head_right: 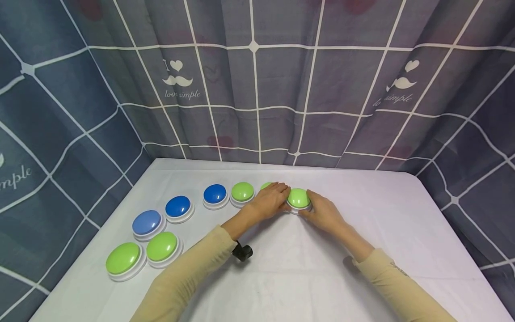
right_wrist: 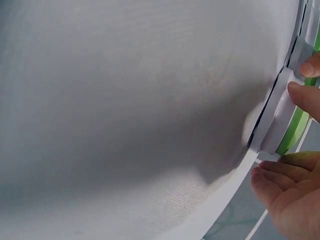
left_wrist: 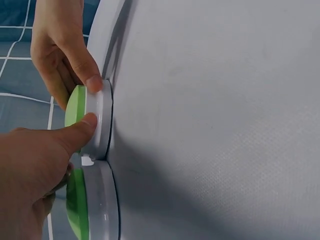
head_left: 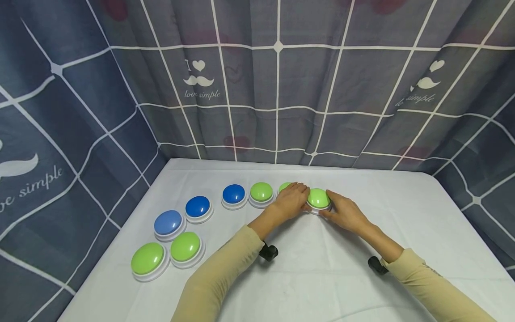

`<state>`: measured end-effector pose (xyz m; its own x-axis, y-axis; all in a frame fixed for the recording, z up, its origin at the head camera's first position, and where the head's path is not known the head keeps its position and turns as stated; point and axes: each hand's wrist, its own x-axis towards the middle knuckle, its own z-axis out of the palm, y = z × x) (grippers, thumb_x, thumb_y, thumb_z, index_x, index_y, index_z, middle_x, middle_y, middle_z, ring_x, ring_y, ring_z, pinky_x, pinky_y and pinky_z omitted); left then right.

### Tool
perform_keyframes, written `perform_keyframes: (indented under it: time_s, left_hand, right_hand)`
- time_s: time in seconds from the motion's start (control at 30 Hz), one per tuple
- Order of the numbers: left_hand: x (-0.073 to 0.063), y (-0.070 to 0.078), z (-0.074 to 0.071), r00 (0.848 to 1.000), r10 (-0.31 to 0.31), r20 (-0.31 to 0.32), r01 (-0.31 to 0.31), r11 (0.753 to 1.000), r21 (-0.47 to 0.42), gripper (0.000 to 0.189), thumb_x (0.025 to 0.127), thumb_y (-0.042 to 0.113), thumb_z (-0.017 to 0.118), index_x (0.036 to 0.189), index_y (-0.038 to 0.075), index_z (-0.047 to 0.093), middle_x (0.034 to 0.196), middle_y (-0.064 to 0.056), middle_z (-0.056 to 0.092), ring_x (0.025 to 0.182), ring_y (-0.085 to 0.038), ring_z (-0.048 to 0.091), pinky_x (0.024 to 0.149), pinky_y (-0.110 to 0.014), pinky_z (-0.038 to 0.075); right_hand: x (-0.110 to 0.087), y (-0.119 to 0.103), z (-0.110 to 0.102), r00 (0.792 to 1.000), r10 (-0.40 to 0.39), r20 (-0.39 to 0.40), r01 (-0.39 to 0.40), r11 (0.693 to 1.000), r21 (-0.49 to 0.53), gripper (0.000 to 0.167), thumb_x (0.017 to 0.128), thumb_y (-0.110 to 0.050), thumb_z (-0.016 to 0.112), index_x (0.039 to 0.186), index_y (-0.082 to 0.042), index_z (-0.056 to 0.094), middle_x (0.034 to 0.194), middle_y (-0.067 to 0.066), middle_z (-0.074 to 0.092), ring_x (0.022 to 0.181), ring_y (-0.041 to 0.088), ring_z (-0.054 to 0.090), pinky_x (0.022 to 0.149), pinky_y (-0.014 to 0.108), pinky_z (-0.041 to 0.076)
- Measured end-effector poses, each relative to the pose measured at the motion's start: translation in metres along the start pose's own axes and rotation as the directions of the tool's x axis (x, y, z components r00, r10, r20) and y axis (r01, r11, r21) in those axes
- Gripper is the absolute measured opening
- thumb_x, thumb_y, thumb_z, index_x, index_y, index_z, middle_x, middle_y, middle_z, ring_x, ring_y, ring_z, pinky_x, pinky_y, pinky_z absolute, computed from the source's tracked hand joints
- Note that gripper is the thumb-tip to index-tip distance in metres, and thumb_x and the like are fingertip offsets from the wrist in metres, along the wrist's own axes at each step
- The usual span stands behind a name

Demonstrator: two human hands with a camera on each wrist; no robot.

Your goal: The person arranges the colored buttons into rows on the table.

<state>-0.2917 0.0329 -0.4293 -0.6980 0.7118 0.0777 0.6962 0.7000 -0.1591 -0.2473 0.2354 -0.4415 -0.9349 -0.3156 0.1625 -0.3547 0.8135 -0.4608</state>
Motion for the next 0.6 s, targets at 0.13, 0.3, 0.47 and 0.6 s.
perform_keyframes:
  time_s: [0.13, 0.3, 0.47, 0.6]
  left_hand:
    - [-0.004, -0.001, -0.001, 1.0, 0.001, -0.029, -0.001, 1.0, -0.012, 0.063, 0.095, 0.047, 0.061, 0.139, 0.003, 0.052, 0.137, -0.006, 0.055, 0.133, -0.019, 0.047, 0.117, -0.032, 0.025]
    - [-0.016, -0.004, -0.003, 0.997, 0.003, -0.079, -0.006, 0.999, -0.036, 0.061, 0.094, 0.047, 0.063, 0.135, 0.003, 0.055, 0.133, -0.006, 0.057, 0.13, -0.019, 0.049, 0.116, -0.033, 0.029]
    - [-0.034, -0.014, -0.004, 0.991, 0.0, -0.135, -0.008, 0.998, -0.056, 0.055, 0.093, 0.046, 0.065, 0.128, 0.004, 0.058, 0.13, -0.006, 0.059, 0.128, -0.02, 0.05, 0.115, -0.032, 0.03]
    - [-0.049, -0.024, -0.005, 0.987, -0.017, -0.16, 0.004, 0.997, -0.081, 0.055, 0.093, 0.045, 0.065, 0.128, 0.003, 0.058, 0.129, -0.008, 0.059, 0.128, -0.021, 0.05, 0.115, -0.035, 0.031]
  right_hand:
    - [0.001, -0.001, -0.002, 1.0, 0.003, -0.015, -0.003, 1.0, -0.009, 0.077, 0.088, -0.022, 0.076, 0.14, 0.019, 0.037, 0.139, 0.038, 0.044, 0.128, 0.053, 0.043, 0.106, 0.061, 0.035]
    - [0.003, -0.006, -0.004, 0.999, -0.011, -0.05, 0.01, 1.0, -0.003, 0.077, 0.087, -0.023, 0.078, 0.141, 0.017, 0.039, 0.14, 0.036, 0.045, 0.129, 0.051, 0.043, 0.106, 0.061, 0.035]
    - [0.006, -0.014, 0.001, 0.994, -0.028, -0.108, 0.032, 0.999, 0.038, 0.075, 0.087, -0.022, 0.078, 0.142, 0.012, 0.041, 0.142, 0.032, 0.046, 0.13, 0.048, 0.044, 0.107, 0.059, 0.036]
    - [0.009, -0.027, 0.006, 0.989, -0.029, -0.147, 0.04, 0.996, 0.074, 0.075, 0.087, -0.024, 0.078, 0.144, 0.007, 0.042, 0.144, 0.028, 0.046, 0.13, 0.044, 0.046, 0.105, 0.057, 0.039]
